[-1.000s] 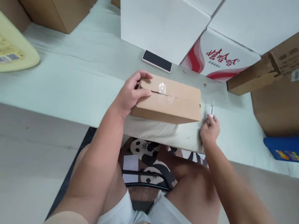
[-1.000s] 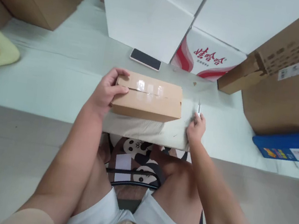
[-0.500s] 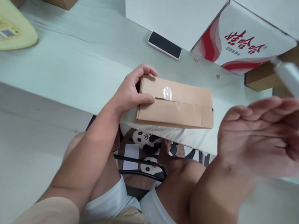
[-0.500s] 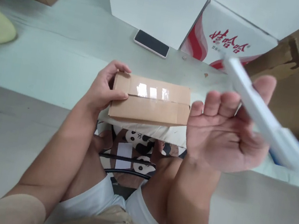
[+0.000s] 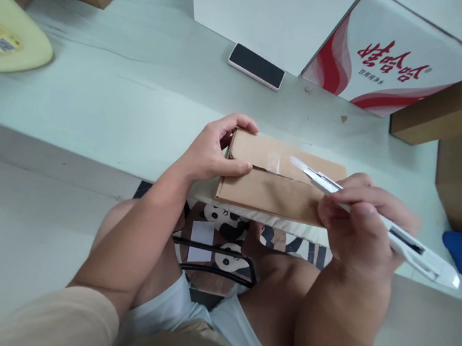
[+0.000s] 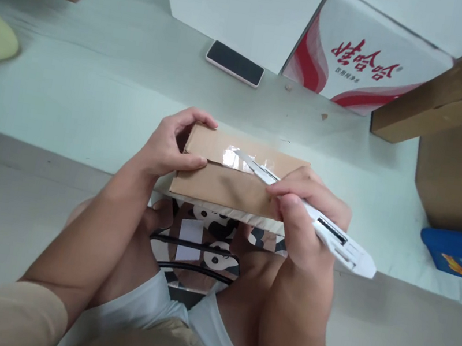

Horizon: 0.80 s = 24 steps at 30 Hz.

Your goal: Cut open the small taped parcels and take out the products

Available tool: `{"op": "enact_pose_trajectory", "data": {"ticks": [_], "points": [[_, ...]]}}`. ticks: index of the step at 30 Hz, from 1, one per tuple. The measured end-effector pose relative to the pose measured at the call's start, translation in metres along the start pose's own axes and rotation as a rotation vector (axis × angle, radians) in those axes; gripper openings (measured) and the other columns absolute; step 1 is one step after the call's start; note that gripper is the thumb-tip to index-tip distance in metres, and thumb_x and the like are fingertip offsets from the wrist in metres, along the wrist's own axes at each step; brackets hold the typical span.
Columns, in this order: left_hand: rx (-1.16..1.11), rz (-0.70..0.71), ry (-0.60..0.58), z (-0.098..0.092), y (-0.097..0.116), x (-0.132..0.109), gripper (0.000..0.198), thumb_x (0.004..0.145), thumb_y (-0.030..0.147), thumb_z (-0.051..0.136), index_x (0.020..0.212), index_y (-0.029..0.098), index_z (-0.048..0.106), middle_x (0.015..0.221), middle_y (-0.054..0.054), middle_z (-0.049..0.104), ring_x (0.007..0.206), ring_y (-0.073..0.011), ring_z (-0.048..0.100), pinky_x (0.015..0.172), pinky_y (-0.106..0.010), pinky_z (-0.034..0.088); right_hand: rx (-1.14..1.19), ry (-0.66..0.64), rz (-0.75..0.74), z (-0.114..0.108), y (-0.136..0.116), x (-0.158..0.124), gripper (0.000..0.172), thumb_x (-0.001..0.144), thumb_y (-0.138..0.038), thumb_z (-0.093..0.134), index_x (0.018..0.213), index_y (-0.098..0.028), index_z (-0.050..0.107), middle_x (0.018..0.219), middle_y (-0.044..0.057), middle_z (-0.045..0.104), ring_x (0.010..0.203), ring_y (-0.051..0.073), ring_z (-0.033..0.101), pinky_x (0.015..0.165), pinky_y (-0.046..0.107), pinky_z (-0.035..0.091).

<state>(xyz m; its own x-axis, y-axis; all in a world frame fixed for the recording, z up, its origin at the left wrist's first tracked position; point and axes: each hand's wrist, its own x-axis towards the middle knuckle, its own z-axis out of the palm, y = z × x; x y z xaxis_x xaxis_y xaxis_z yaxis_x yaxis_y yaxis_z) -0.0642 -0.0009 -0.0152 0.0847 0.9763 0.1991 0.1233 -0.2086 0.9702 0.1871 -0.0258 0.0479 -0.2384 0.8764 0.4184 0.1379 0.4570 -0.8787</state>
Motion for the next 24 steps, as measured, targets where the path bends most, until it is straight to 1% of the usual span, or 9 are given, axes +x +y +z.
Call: {"op": "enact_pose_trajectory", "data": {"ticks": [3,4,6,8,11,14,17,22,24], "points": [[-0.009,-0.02,-0.023,-0.001,0.003,-0.001,0.053,0.06,0.039,0.072,0.108,0.021,0.059,0.101,-0.003,0.06,0.085,-0.0192,0.058,0.072,-0.03,0.05,-0.021,-0.018,0.01,-0.001,-0.004,-0.002,0.007,0.087,-0.031,0.071,0.093,-0.027,0.072,0.072,0.0,0.058,0.056,0.013,0.054,0.046,0.029,0.04],[-0.011,-0.036,-0.04,-0.001,0.003,-0.001,0.052,0.061,0.038,0.071,0.108,0.021,0.058,0.1,-0.002,0.06,0.085,-0.019,0.058,0.071,-0.03,0.05,-0.021,-0.058,0.006,-0.002,-0.006,-0.003,0.005,0.086,-0.024,0.071,0.092,-0.026,0.071,0.074,0.0,0.058,0.059,0.013,0.056,0.048,0.028,0.043],[-0.014,-0.057,-0.064,-0.002,0.004,-0.001,0.05,0.063,0.037,0.069,0.108,0.021,0.057,0.099,-0.002,0.06,0.083,-0.0183,0.058,0.069,-0.028,0.05,-0.033,-0.16,-0.027,-0.003,-0.01,-0.002,0.01,0.085,-0.014,0.069,0.085,-0.024,0.069,0.077,0.001,0.058,0.065,0.013,0.061,0.055,0.029,0.05],[-0.01,-0.045,-0.067,-0.002,0.004,-0.001,0.049,0.064,0.036,0.069,0.109,0.022,0.057,0.099,-0.002,0.06,0.083,-0.0183,0.058,0.068,-0.028,0.049,-0.056,-0.247,-0.065,-0.005,-0.012,-0.001,0.014,0.082,-0.011,0.071,0.084,-0.024,0.071,0.081,0.001,0.059,0.07,0.014,0.064,0.061,0.03,0.055],[-0.011,0.004,-0.051,-0.001,0.001,0.0,0.049,0.064,0.037,0.07,0.109,0.022,0.057,0.1,-0.003,0.06,0.085,-0.0196,0.058,0.069,-0.029,0.05,-0.106,-0.308,-0.106,-0.008,-0.012,0.001,0.012,0.079,-0.017,0.079,0.084,-0.027,0.076,0.086,0.002,0.064,0.076,0.016,0.065,0.065,0.031,0.057],[-0.022,0.018,-0.045,0.0,-0.001,0.0,0.047,0.065,0.039,0.072,0.108,0.023,0.058,0.1,-0.003,0.06,0.085,-0.0201,0.058,0.069,-0.029,0.05,-0.159,-0.271,-0.075,-0.008,-0.009,0.001,0.005,0.08,-0.026,0.081,0.083,-0.029,0.08,0.087,0.003,0.067,0.078,0.017,0.065,0.064,0.032,0.056],[-0.026,0.019,-0.044,0.001,-0.002,0.0,0.048,0.067,0.042,0.074,0.108,0.024,0.059,0.099,-0.003,0.06,0.085,-0.0201,0.059,0.069,-0.029,0.051,-0.196,-0.213,-0.043,-0.004,-0.006,0.0,0.002,0.082,-0.029,0.079,0.082,-0.029,0.081,0.084,0.004,0.068,0.077,0.018,0.064,0.063,0.032,0.055],[-0.01,0.032,-0.028,0.001,-0.004,-0.002,0.052,0.069,0.048,0.075,0.112,0.024,0.059,0.101,-0.004,0.06,0.088,-0.0212,0.06,0.072,-0.03,0.053,-0.169,-0.079,-0.097,0.007,-0.003,0.0,0.007,0.087,-0.025,0.074,0.082,-0.026,0.078,0.075,0.003,0.067,0.072,0.018,0.063,0.058,0.032,0.053],[-0.007,0.032,-0.033,0.001,-0.004,-0.003,0.052,0.069,0.048,0.074,0.113,0.024,0.059,0.104,-0.004,0.06,0.09,-0.0216,0.061,0.074,-0.031,0.053,-0.213,-0.087,-0.102,0.01,-0.003,0.0,0.006,0.087,-0.023,0.073,0.082,-0.025,0.076,0.078,0.003,0.068,0.072,0.017,0.063,0.059,0.031,0.052]]}}
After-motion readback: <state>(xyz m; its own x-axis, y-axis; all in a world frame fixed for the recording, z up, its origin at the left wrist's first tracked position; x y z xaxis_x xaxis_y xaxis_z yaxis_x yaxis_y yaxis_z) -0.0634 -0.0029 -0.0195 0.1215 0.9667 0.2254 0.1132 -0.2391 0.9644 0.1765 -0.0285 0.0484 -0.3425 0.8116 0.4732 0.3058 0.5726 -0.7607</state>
